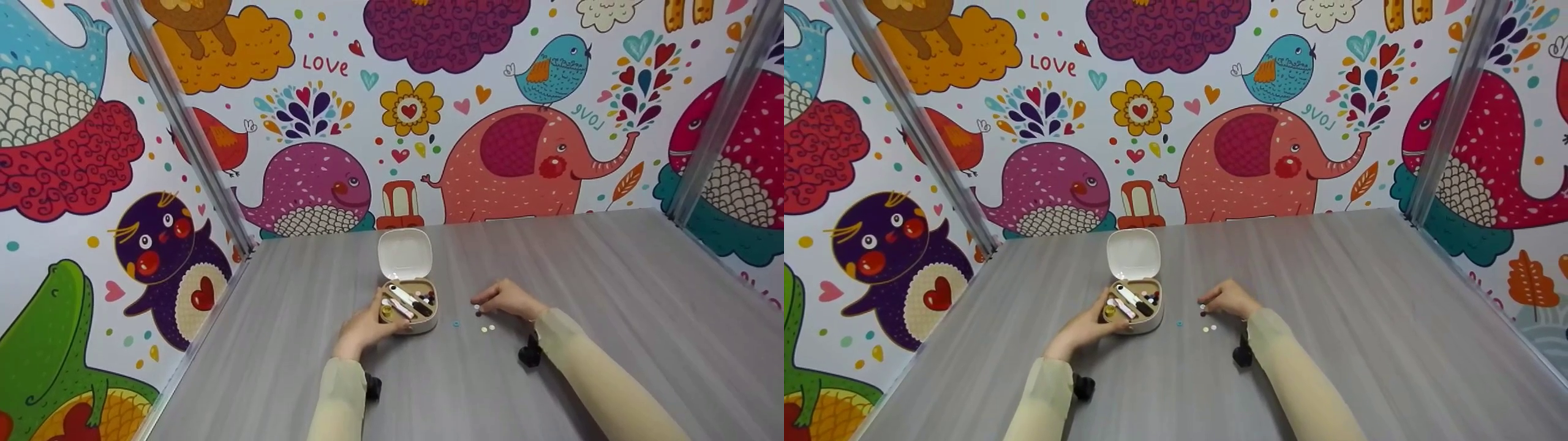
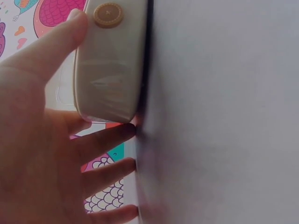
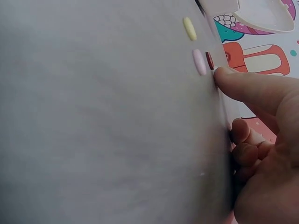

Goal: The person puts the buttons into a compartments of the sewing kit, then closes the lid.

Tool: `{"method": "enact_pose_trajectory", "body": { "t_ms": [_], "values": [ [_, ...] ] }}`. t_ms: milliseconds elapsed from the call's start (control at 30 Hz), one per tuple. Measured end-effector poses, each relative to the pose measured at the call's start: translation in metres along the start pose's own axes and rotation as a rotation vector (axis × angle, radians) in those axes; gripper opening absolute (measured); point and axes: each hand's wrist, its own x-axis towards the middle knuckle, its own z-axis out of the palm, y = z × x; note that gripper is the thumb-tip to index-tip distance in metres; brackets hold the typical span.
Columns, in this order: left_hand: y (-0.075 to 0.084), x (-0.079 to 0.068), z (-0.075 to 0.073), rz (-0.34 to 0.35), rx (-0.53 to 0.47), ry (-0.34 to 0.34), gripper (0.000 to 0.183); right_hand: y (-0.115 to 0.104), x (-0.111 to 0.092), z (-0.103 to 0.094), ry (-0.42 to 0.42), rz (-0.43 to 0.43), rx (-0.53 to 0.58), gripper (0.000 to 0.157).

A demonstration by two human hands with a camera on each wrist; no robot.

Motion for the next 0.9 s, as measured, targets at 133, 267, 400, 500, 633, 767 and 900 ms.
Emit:
{"method": "enact_pose_trajectory", "body": {
  "t_ms": [133, 267, 400, 500, 633, 767, 900],
  "values": [
    [-0.0005, -0.0006, 0.0011, -0.009, 0.004, -0.009, 0.105, 0.0006, -0.0021, 0.0016, -0.003, 0.009, 0.025, 0.025],
    [-0.0011, -0.0005, 0.002, -0.012, 0.003, -0.016, 0.106, 0.0012, -0.0031, 0.0018, 0.001, 0.01, 0.044, 0.023],
    [-0.0011, -0.0008, 0.0023, -0.002, 0.004, -0.011, 0.106, 0.0024, -0.0027, 0.0022, 0.009, 0.004, 0.034, 0.02],
    [-0.0016, -0.0004, 0.0024, 0.008, 0.022, -0.004, 0.105, 0.0022, -0.0025, 0.0025, 0.015, 0.006, 0.03, 0.016],
    [-0.0023, 0.0004, 0.0021, 0.02, 0.033, 0.001, 0.104, 0.0015, -0.0019, 0.0021, 0.023, 0.013, 0.017, 0.011],
    [-0.003, 0.0016, 0.0014, 0.03, 0.035, 0.004, 0.104, 0.0017, -0.0008, 0.0014, 0.033, 0.017, -0.003, 0.009],
    [-0.0031, 0.0018, 0.0013, 0.027, 0.031, 0.003, 0.105, 0.0022, -0.0015, 0.001, 0.041, 0.015, -0.015, 0.008]
  ]
}}
